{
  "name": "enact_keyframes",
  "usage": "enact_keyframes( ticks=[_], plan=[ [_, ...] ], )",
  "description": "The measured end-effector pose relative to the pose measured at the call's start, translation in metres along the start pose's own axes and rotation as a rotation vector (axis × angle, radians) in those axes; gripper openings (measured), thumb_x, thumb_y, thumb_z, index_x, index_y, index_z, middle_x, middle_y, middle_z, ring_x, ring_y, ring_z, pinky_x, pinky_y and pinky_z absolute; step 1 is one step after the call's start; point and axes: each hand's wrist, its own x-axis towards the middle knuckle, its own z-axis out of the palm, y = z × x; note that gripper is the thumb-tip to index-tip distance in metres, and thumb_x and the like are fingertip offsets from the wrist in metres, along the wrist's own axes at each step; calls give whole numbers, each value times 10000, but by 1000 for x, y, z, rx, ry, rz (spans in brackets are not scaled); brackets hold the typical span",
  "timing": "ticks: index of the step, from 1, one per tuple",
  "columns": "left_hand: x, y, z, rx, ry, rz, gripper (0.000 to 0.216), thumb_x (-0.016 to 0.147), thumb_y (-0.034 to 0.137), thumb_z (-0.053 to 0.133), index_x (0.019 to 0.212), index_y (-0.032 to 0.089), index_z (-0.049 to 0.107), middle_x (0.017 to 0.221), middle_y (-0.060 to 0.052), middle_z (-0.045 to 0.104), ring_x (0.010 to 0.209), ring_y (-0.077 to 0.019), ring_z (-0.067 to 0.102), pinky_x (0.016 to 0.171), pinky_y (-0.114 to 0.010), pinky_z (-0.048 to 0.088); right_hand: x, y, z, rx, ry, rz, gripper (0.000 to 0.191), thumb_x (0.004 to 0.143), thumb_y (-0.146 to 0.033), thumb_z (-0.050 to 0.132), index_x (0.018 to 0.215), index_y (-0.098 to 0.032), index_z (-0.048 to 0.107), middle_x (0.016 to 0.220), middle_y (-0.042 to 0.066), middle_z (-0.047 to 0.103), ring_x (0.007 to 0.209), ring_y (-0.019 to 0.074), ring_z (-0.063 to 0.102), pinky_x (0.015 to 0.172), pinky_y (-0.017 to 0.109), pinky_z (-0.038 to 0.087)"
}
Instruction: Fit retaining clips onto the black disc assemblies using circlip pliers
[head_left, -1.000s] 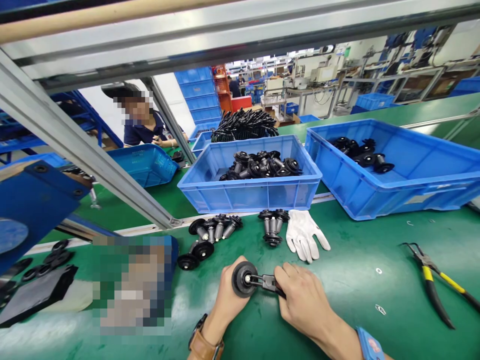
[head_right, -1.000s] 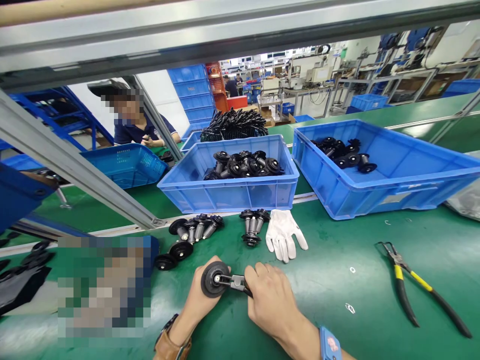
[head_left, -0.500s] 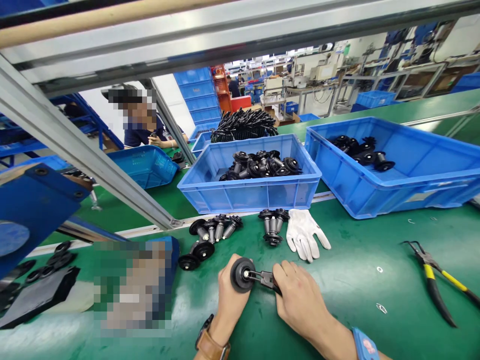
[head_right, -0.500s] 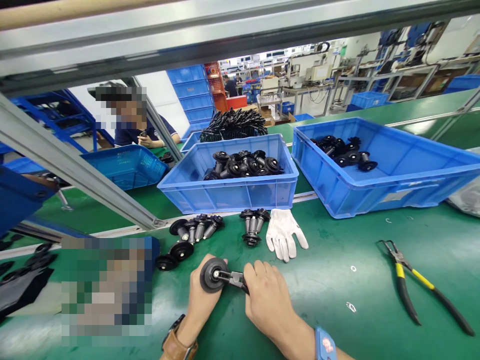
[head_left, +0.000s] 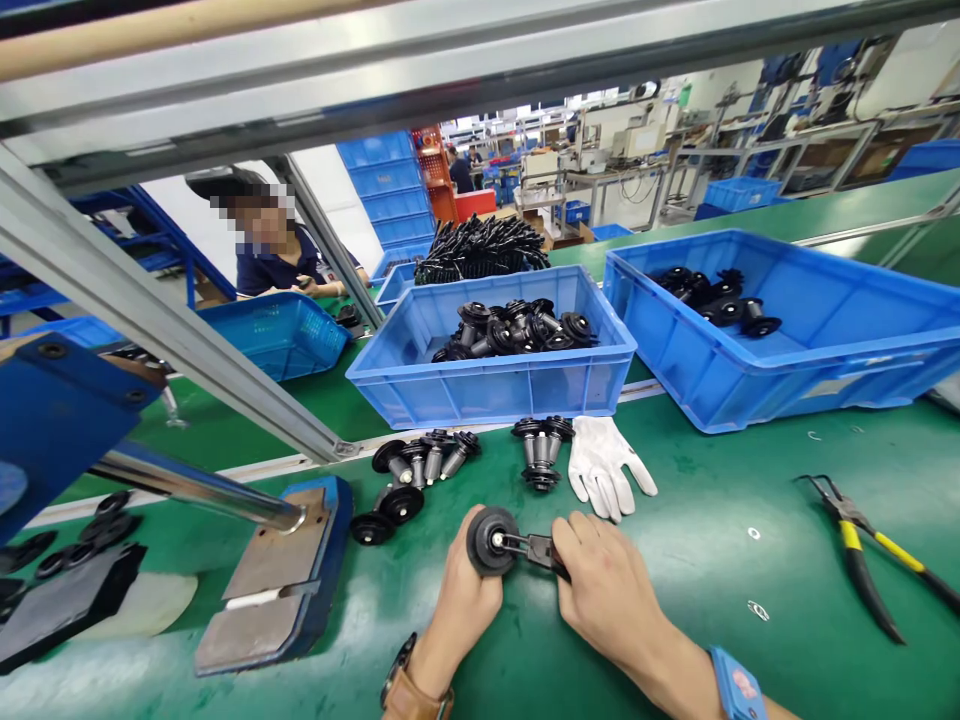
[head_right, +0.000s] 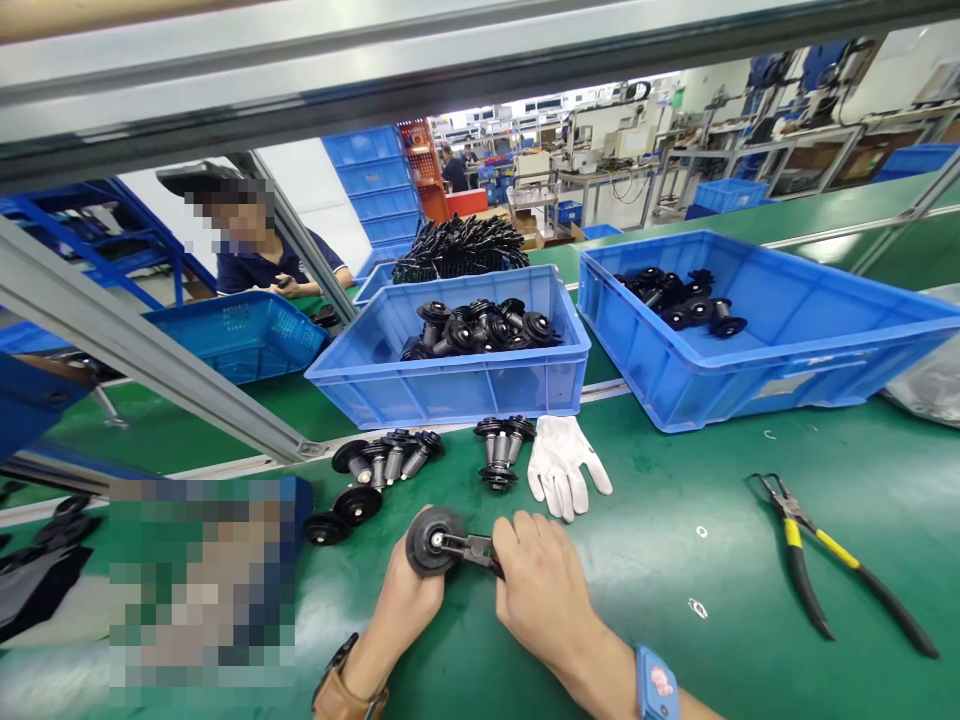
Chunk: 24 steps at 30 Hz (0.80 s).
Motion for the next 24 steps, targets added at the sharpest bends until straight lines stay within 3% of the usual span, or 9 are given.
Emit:
enact_keyframes(
  ticks=[4,8,15,24],
  plan=[
    [-6,8,12,16,221,-49,246,825,114,510,1008,191,654,983,-89,713,944,-242,681,865,-385,561,-7,-13,3,9,59,36,206,723,-53,541,829,-229,524,794,23,541,735,211,430,694,342,250],
    [-3,21,13,-45,251,-53,223,799,72,494,924,211,616,877,-43,665,801,-201,641,750,-317,545,-10,-20,3,17,98,35,207,721,-54,538,822,-234,524,784,24,535,730,215,423,693,345,256],
    [-1,17,13,-106,222,5,208,789,57,508,909,202,596,810,-10,622,717,-170,607,694,-282,531,-8,-15,2,16,149,-6,208,713,-47,529,800,-232,499,763,17,503,712,212,399,673,344,248],
    [2,11,9,-220,77,17,173,828,53,501,892,197,574,810,-2,594,709,-147,569,685,-261,519,-5,-11,-3,7,161,-64,212,701,-43,529,800,-228,496,767,20,496,713,212,380,664,341,240]
  ],
)
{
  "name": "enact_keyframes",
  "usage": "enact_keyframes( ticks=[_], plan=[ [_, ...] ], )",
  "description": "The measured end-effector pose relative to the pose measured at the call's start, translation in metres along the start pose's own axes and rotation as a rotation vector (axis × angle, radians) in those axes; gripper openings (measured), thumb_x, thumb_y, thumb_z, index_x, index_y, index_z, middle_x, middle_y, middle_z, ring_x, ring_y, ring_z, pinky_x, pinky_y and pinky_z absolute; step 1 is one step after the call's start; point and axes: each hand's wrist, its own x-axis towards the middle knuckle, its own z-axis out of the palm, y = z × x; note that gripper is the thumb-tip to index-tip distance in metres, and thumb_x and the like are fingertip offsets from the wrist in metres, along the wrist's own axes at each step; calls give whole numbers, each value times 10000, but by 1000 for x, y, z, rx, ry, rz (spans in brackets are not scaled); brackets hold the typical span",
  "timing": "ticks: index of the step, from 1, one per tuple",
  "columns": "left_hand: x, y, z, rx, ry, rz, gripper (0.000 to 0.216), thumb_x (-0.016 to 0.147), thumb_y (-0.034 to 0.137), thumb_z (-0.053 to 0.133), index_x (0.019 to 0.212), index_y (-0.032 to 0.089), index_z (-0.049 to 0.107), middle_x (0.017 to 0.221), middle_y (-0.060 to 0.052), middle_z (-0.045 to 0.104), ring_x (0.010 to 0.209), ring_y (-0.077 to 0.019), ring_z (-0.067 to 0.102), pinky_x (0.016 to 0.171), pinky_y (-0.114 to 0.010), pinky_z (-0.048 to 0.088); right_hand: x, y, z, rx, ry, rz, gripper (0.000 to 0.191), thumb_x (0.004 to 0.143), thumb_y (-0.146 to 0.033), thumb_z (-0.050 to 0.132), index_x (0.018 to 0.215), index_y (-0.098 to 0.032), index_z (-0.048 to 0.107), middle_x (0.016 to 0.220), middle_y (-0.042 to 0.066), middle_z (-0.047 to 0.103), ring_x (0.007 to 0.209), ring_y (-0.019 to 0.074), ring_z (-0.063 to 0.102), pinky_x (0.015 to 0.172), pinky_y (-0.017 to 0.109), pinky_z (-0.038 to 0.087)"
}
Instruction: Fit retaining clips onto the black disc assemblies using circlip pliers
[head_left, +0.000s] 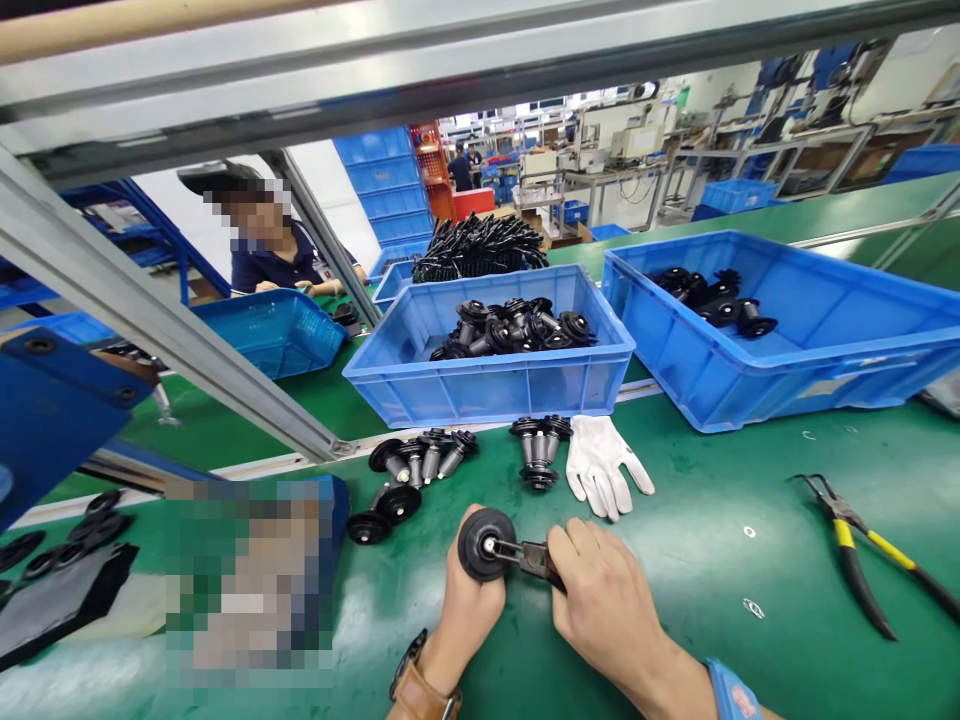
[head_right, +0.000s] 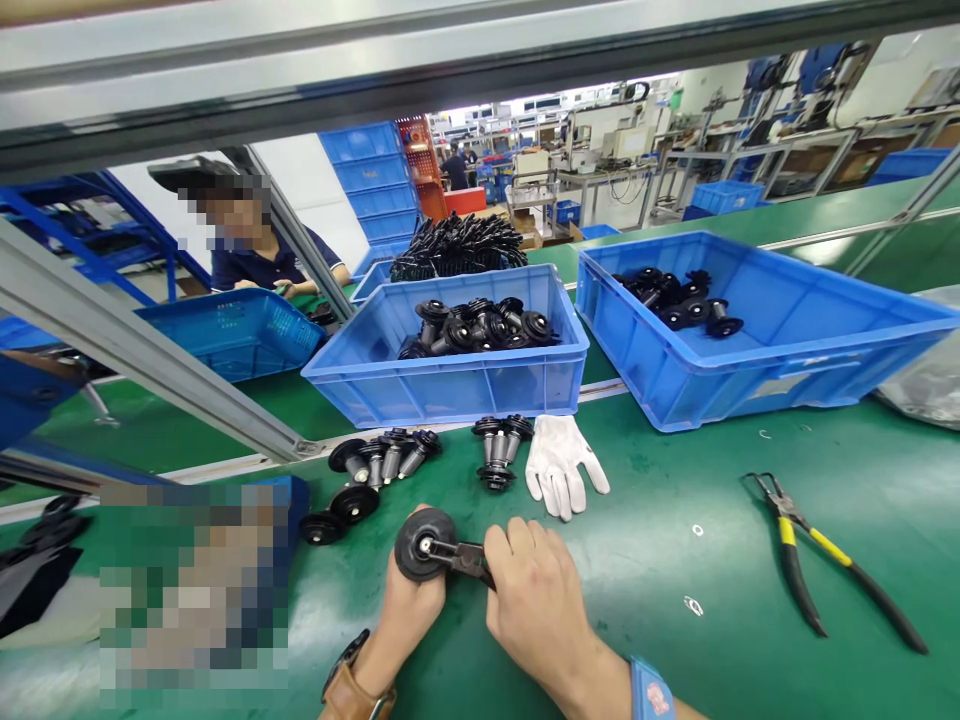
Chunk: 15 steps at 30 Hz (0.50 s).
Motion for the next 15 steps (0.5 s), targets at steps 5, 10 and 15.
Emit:
enact_keyframes(
  ticks=[5,10,15],
  plan=[
    [-2,-2,0,-5,-17,-23,158,845,66,494,894,195,572,803,1,598,714,-147,572,705,-265,520,1,1,-1,-10,0,-2,220,696,-41,530,805,-229,497,771,19,499,714,212,377,663,341,233],
    [0,0,0,12,-10,-45,144,840,78,506,883,194,580,814,-5,612,725,-152,579,714,-269,522,0,0,0,-23,-8,9,221,703,-44,531,818,-230,499,776,19,503,722,213,384,672,342,240],
    [0,2,1,56,40,-57,125,826,112,523,886,194,596,820,-15,634,733,-165,599,721,-282,536,-4,-1,4,-28,-3,29,234,697,-43,535,829,-232,499,783,20,505,731,217,392,679,350,243]
  ],
)
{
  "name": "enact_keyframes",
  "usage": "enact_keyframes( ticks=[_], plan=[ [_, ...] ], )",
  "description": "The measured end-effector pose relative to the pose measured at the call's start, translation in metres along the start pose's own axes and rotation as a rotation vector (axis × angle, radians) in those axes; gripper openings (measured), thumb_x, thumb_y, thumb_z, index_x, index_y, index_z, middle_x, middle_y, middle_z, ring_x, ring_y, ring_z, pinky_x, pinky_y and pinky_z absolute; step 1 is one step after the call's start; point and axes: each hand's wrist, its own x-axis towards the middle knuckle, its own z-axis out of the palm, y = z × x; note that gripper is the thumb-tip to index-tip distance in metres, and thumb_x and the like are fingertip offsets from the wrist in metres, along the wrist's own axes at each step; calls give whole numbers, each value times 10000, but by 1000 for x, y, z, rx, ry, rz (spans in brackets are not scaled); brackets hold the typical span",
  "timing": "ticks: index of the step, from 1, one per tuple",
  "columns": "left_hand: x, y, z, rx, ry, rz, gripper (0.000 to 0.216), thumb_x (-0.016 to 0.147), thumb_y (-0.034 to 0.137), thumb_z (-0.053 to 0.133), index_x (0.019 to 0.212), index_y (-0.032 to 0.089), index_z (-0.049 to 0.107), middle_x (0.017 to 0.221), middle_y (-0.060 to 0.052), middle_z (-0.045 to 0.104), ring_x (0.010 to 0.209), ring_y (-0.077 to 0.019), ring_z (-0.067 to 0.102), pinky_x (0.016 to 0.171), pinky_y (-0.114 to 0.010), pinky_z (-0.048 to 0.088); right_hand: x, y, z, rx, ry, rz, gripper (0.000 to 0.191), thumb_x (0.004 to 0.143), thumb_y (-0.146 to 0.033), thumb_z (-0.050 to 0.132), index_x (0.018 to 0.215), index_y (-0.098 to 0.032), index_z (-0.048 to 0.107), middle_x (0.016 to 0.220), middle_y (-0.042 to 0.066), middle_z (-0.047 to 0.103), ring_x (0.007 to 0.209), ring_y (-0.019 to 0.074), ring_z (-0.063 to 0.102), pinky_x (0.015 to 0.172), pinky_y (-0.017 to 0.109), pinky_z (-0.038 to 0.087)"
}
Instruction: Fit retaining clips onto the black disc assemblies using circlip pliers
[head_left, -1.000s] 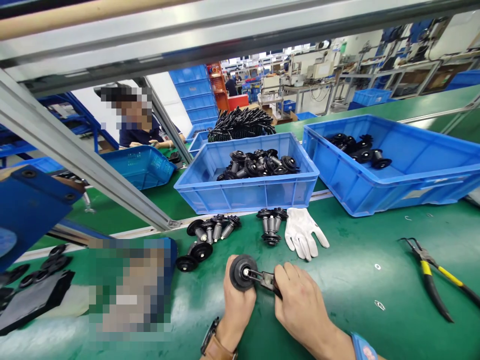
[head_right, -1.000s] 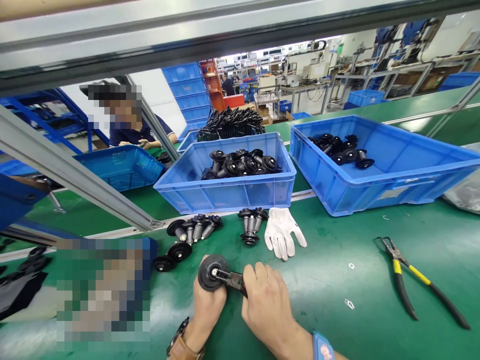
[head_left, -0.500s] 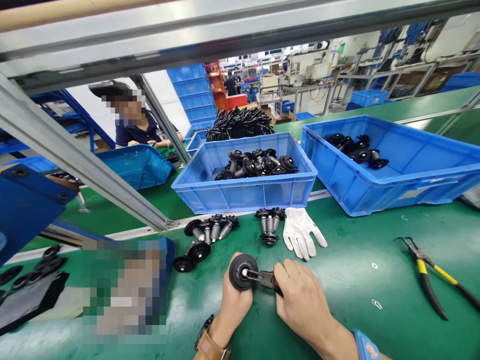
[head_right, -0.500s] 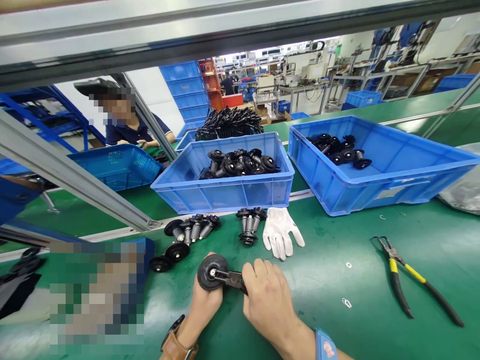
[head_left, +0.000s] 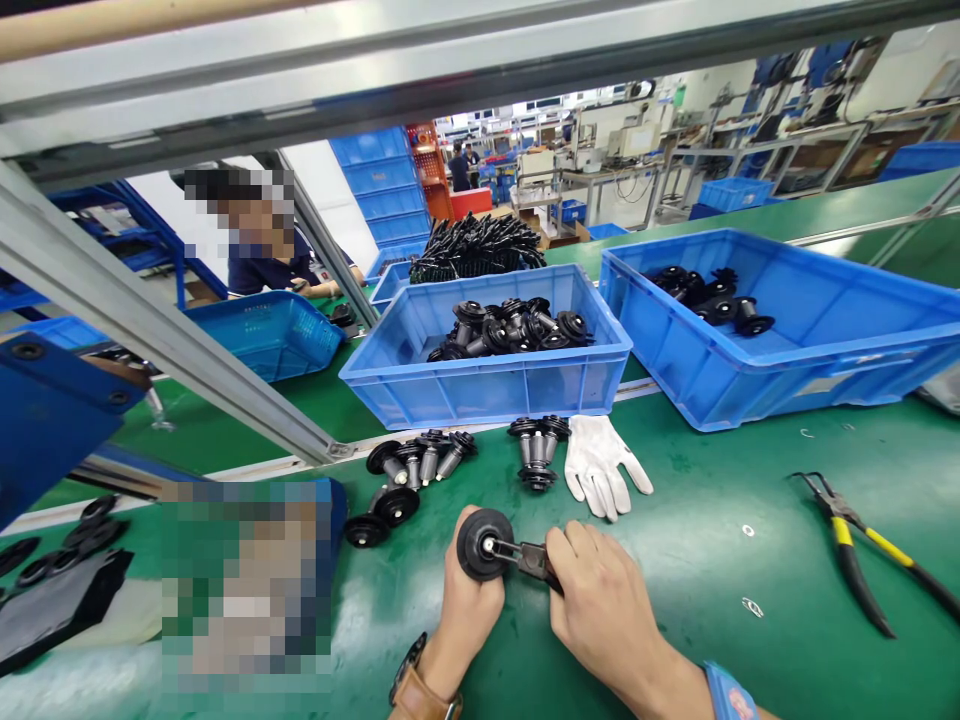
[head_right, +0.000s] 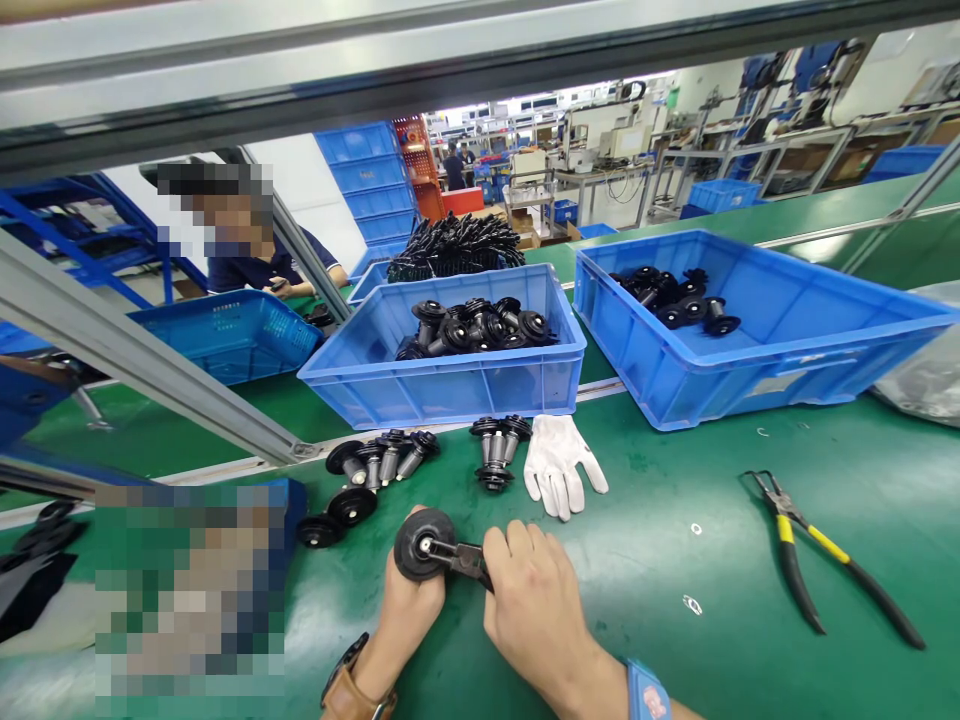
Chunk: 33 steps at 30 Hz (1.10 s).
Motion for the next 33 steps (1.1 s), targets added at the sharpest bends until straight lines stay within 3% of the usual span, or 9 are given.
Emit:
enact_keyframes(
  ticks=[3,7,13,19,22,24,27,30,33],
  plan=[
    [0,-4,2,43,21,-27,100,809,155,539,866,191,613,802,-26,653,728,-180,615,753,-315,555,-2,0,3,13,-29,17,230,707,-46,548,825,-235,492,787,19,502,729,219,389,676,358,242],
    [1,-17,1,60,58,-102,237,766,244,589,972,170,681,940,-94,742,920,-264,695,905,-421,567,5,3,0,77,-141,67,215,759,-82,589,890,-231,507,882,27,533,801,226,426,717,354,282],
    [19,-25,-11,78,244,-348,397,635,430,713,935,170,701,952,-126,752,1070,-376,673,1037,-561,491,10,17,-7,57,-243,167,143,933,-278,603,1023,-217,511,1034,58,558,921,240,483,803,371,384],
    [22,-18,-12,-17,219,-416,507,600,506,761,959,152,708,1036,-151,756,1094,-388,668,1084,-593,438,-29,26,-10,3,-188,112,481,846,-545,728,1147,-215,551,1075,79,567,982,271,511,858,434,449],
    [16,-20,-7,-49,178,-408,538,567,520,800,945,146,714,984,-146,769,1075,-398,676,1071,-606,451,-43,60,-30,-78,86,152,490,920,-451,629,1306,-174,507,1230,148,555,1168,309,491,979,479,427],
    [12,-22,-3,-58,140,-412,530,555,507,820,931,147,719,915,-129,775,1050,-405,688,1050,-623,469,-52,97,-48,-312,269,397,434,982,-385,523,1326,-120,501,1251,196,559,1209,321,490,993,487,419],
    [4,-19,3,-82,131,-341,421,596,449,805,884,153,725,872,-118,781,1002,-387,719,1017,-602,511,-72,152,-73,-673,289,729,714,975,-566,445,1354,38,474,1248,340,531,1205,452,489,911,577,431],
    [-4,-11,9,-142,121,-190,356,629,388,775,887,147,731,911,-136,795,945,-355,748,959,-549,566,-92,187,-87,-650,238,744,705,994,-537,338,1247,86,553,990,328,608,965,450,583,771,572,457],
    [-13,-5,15,-165,62,-99,350,685,321,751,980,132,741,983,-151,798,965,-332,753,950,-515,580,-103,199,-92,-594,187,662,695,1001,-516,280,1232,66,582,951,305,616,878,408,595,736,527,477]
  ],
)
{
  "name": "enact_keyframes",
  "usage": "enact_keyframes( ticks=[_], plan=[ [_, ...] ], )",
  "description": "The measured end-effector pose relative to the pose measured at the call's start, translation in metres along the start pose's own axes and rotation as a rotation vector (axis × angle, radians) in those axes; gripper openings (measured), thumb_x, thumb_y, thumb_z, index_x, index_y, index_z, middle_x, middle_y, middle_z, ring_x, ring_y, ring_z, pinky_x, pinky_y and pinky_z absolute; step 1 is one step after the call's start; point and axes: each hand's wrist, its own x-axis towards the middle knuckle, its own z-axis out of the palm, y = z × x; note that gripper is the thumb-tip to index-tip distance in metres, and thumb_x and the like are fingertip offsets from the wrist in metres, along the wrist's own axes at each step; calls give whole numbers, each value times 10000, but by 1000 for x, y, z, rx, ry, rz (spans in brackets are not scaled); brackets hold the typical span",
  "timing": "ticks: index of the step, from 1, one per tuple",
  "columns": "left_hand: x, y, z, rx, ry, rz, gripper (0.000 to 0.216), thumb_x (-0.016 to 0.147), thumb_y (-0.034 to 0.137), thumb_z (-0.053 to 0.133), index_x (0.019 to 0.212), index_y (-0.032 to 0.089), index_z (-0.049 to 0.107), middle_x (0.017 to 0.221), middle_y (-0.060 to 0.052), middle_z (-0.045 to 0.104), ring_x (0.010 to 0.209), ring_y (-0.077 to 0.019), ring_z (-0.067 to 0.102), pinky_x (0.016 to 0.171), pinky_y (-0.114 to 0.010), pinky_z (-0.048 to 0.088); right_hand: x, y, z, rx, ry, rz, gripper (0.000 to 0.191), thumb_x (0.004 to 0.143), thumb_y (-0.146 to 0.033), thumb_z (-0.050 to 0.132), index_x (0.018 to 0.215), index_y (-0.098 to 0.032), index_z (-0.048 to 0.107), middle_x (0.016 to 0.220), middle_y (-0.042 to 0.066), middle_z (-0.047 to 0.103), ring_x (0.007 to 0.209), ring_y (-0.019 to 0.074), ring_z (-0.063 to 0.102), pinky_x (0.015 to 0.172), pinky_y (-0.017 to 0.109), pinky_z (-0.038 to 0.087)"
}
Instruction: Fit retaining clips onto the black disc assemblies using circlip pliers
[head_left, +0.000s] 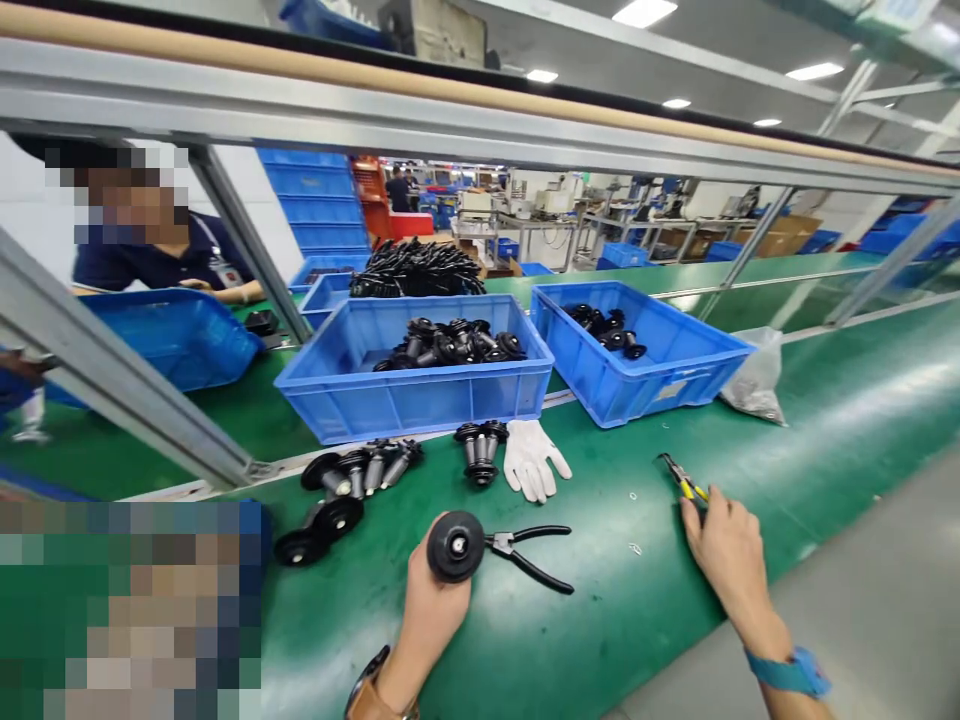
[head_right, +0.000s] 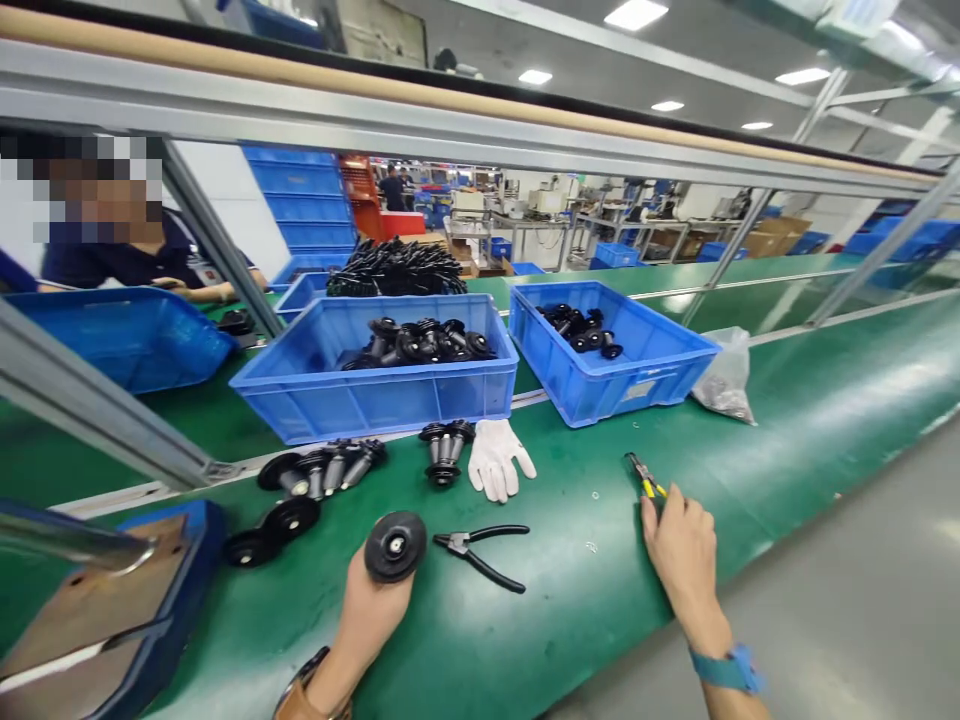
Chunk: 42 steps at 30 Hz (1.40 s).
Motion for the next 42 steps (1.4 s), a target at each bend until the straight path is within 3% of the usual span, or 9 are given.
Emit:
enact_keyframes(
  ticks=[3,7,9,12,15,27,36,42],
  plan=[
    [-8,-1,4,4,-2,2,361,715,316,739,1025,131,743,1027,-158,788,1034,-335,738,998,-530,553,-8,-9,-13,176,15,-180,621,1006,-538,346,1316,-39,546,994,207,627,864,325,621,762,431,504],
    [-14,0,4,-19,-2,-25,308,725,290,739,994,141,727,1011,-137,774,1062,-319,719,1031,-520,531,-29,-61,-55,512,-105,-416,379,1008,-408,505,1344,-234,484,1085,95,608,863,212,632,744,308,515],
    [-13,6,3,-33,-63,7,252,742,245,715,976,151,714,952,-105,764,1013,-292,720,987,-474,558,-40,-94,-77,617,-206,-546,250,1001,-285,502,1247,-238,497,1110,97,587,940,212,615,794,310,513],
    [-9,18,0,-39,-171,63,152,760,155,658,909,172,686,852,-54,723,874,-235,698,845,-370,588,-53,-134,-97,631,-321,-661,289,942,-175,503,1227,-212,472,1123,113,566,953,236,582,787,348,505],
    [-5,28,-2,-45,-212,100,169,747,83,611,879,179,655,841,-40,686,808,-200,649,756,-311,559,-57,-156,-100,564,-345,-708,336,890,-127,504,1216,-201,469,1071,105,557,904,254,541,753,381,482],
    [-4,29,0,-119,-270,111,215,707,8,539,824,187,560,795,6,569,728,-153,547,700,-266,466,-57,-163,-93,478,-291,-742,377,852,-95,502,1219,-177,480,1043,95,535,869,250,478,732,371,422],
    [-2,35,0,-117,-283,56,107,744,92,579,774,192,556,761,5,566,697,-155,541,670,-265,458,-54,-164,-92,471,-274,-761,357,858,-96,507,1207,-170,487,1015,88,530,851,245,474,709,359,415],
    [-3,33,0,-103,-270,79,138,745,55,576,791,184,591,790,-8,598,730,-164,569,693,-268,470,-53,-163,-93,442,-286,-766,390,840,-66,490,1216,-172,480,1013,83,517,851,245,454,710,357,386]
  ],
)
